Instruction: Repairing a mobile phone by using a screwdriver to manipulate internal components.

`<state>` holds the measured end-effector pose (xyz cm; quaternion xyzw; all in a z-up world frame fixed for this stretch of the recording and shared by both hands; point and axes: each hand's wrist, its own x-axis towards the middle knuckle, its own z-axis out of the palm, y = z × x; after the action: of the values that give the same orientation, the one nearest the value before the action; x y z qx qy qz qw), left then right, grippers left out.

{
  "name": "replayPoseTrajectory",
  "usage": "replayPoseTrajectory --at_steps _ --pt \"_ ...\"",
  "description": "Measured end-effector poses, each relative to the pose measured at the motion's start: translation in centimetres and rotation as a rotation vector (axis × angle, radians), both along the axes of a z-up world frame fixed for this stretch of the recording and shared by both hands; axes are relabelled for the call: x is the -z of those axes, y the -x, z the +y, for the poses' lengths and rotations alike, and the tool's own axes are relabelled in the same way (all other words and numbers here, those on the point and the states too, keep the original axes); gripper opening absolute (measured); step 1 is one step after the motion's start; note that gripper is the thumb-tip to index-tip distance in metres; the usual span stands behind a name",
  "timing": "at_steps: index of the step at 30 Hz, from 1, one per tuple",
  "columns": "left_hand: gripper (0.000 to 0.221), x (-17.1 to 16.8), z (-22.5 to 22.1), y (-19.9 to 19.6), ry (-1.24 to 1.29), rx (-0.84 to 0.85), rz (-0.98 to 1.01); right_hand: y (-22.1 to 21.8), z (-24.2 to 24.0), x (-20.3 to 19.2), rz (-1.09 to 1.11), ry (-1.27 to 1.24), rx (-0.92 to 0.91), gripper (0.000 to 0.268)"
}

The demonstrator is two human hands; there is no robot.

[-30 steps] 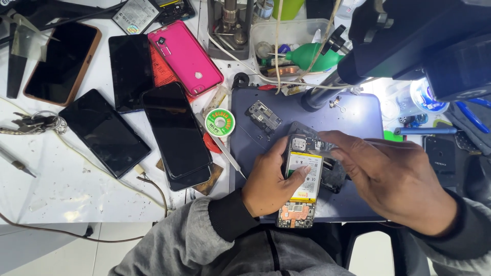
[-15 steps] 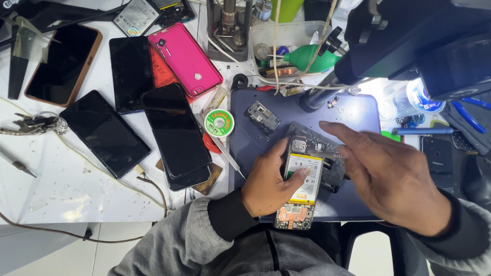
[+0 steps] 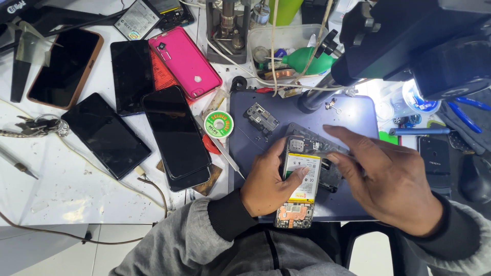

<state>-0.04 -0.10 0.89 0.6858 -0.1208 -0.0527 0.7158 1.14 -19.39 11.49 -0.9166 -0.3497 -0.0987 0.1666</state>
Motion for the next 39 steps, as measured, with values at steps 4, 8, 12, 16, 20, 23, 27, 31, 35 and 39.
replayPoseTrajectory --at_steps 4,8,12,16,20,23,27,31,35,39 --pt "0.04 -0.2 0.0 0.0 -0.024 0.012 -0.007 0.4 -0.2 0.1 0.107 -0.058 0.013 0.041" --pt "0.039 0.2 -0.3 0.0 -0.027 0.026 0.015 0.8 -0.6 0.1 0.059 0.02 0.097 0.041" --pt "0.042 1.9 -0.8 -0.2 -0.08 0.119 -0.129 1.2 -2.2 -0.6 -0.065 0.154 0.257 0.018" --pt "0.038 0.5 -0.2 0.0 -0.172 0.338 0.019 0.8 1.0 -1.9 0.312 -0.334 0.547 0.02" --pt "0.047 0.9 -0.1 0.3 -0.208 0.369 -0.106 -2.1 2.4 1.6 0.05 -0.207 0.135 0.018" --pt "0.052 1.1 -0.4 0.2 -0.268 0.376 -0.132 -3.6 2.4 4.2 0.045 -0.163 0.138 0.021" --pt "0.042 0.9 -0.1 0.2 -0.242 0.377 -0.136 -4.8 2.5 5.8 -0.008 -0.083 0.156 0.025" --pt "0.047 1.0 0.0 0.2 -0.276 0.368 -0.131 -5.4 2.7 6.7 0.023 -0.139 0.099 0.024" --pt "0.046 0.7 0.2 0.2 -0.241 0.378 -0.111 -5.3 2.9 6.6 0.031 -0.177 0.092 0.025" --pt "0.031 1.2 -0.1 0.1 -0.152 0.313 -0.099 -4.5 2.4 5.4 0.046 -0.25 0.186 0.022"
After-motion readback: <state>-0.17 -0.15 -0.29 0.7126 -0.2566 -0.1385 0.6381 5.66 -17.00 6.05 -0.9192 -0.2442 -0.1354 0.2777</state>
